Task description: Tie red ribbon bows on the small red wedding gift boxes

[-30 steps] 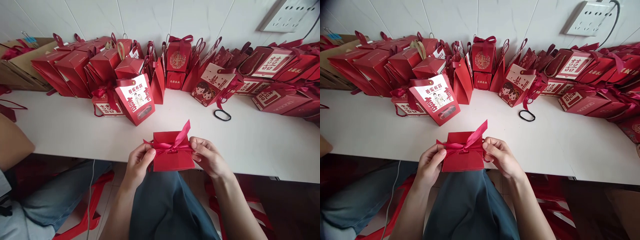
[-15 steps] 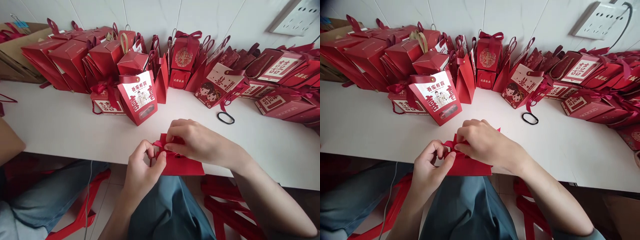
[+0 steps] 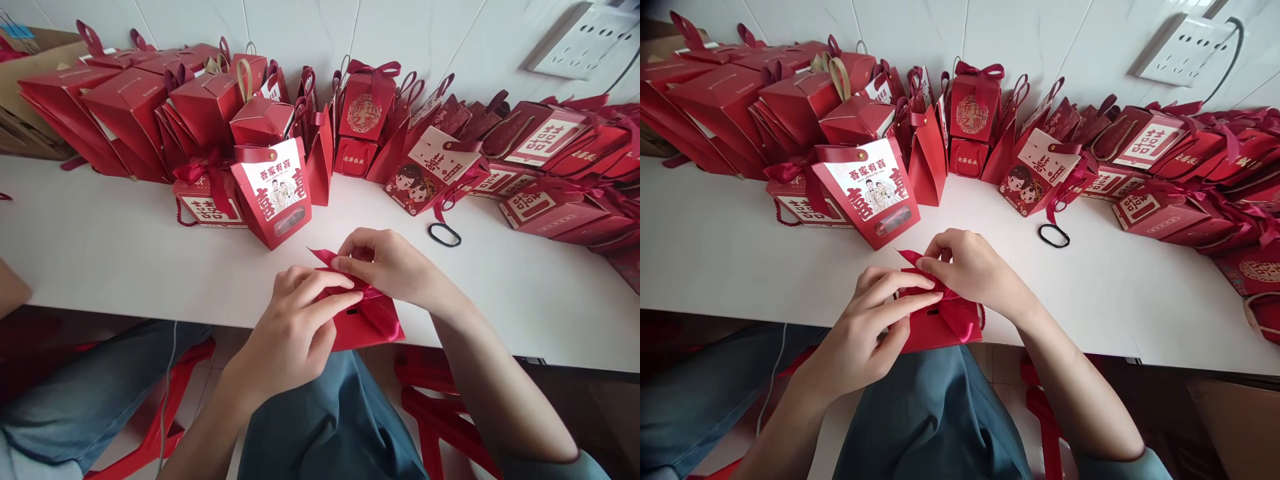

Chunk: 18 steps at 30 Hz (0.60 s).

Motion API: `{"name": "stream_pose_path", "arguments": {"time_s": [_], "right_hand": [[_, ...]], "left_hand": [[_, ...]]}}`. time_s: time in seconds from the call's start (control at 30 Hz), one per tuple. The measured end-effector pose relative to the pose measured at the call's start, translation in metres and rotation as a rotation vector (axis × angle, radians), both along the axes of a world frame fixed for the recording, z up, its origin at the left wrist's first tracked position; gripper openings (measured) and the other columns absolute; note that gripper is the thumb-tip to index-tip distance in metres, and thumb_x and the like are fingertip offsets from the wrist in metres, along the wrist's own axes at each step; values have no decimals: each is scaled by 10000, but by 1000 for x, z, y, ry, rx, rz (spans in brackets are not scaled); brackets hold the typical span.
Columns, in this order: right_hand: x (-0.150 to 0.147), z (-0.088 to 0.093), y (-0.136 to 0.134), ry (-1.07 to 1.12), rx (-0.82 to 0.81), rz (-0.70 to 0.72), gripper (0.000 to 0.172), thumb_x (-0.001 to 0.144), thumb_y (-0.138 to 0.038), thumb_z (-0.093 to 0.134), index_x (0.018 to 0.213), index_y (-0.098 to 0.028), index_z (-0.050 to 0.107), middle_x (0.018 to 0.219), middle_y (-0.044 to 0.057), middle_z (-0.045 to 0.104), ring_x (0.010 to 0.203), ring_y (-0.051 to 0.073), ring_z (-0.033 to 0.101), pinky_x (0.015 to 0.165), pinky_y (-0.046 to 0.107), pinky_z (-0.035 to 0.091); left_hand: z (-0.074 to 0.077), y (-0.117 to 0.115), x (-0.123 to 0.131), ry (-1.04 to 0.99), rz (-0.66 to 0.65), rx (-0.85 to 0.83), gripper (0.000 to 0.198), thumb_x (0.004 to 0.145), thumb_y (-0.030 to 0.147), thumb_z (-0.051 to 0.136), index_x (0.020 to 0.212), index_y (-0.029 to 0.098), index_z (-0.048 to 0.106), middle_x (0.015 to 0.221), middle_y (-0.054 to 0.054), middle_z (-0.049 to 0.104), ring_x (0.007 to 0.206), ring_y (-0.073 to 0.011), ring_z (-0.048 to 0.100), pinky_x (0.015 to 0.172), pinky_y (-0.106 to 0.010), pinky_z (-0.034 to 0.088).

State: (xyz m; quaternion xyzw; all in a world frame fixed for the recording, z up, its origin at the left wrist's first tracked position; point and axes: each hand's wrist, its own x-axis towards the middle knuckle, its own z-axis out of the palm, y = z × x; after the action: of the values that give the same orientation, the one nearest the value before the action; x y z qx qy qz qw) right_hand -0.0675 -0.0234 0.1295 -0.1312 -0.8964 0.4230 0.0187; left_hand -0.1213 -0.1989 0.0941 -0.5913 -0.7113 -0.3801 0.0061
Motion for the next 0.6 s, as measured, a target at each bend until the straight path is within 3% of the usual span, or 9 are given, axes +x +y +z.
{"name": "stream_pose_path", "arguments": {"time_s": [0.1,0.2,0.27,0.4,0.47,0.6], "right_hand": [[8,-2,11,100,-57,-62,277,823,-447,618,850,-177,676,815,28,671,725,139,593,630,245,442],[31,-8,28,157,-18,-213,449,821,-580,568,998,-175,645,951,69,666,864,187,595,714,279,460],[49,-13,38,51,-44,-225,500,831,-629,513,987,-171,643,935,80,658,842,193,579,705,295,453],[69,-21,47,-120,-378,-65,422,805,-575,596,812,-156,646,735,45,618,679,143,524,646,277,431],[67,-22,46,-59,-494,-94,376,769,-525,664,726,-154,623,646,18,571,617,121,491,608,262,410],[41,-19,44,130,-524,-202,350,708,-481,735,713,-153,616,639,-4,544,591,100,463,575,250,379]], "left_hand": [[0,0,-1,1,-29,-16,415,822,-7,421,1125,183,633,1168,-60,594,1047,-204,478,945,-388,377],[-1,0,-2,-8,-47,-40,426,818,-9,407,1117,193,634,1211,-66,566,1142,-209,473,989,-389,351],[-1,0,-4,-18,-52,-57,429,825,1,398,1133,196,623,1256,-69,537,1202,-210,449,1014,-380,347],[-3,1,-9,-50,-53,-108,452,837,26,371,1215,178,569,1367,-75,456,1304,-217,361,1075,-374,333],[-4,1,-11,-91,-62,-141,471,845,41,362,1265,173,528,1393,-70,432,1317,-212,343,1096,-364,329],[-3,0,-13,-118,-106,-182,544,866,42,324,1379,206,405,1430,-48,383,1325,-196,328,1122,-361,316]]}}
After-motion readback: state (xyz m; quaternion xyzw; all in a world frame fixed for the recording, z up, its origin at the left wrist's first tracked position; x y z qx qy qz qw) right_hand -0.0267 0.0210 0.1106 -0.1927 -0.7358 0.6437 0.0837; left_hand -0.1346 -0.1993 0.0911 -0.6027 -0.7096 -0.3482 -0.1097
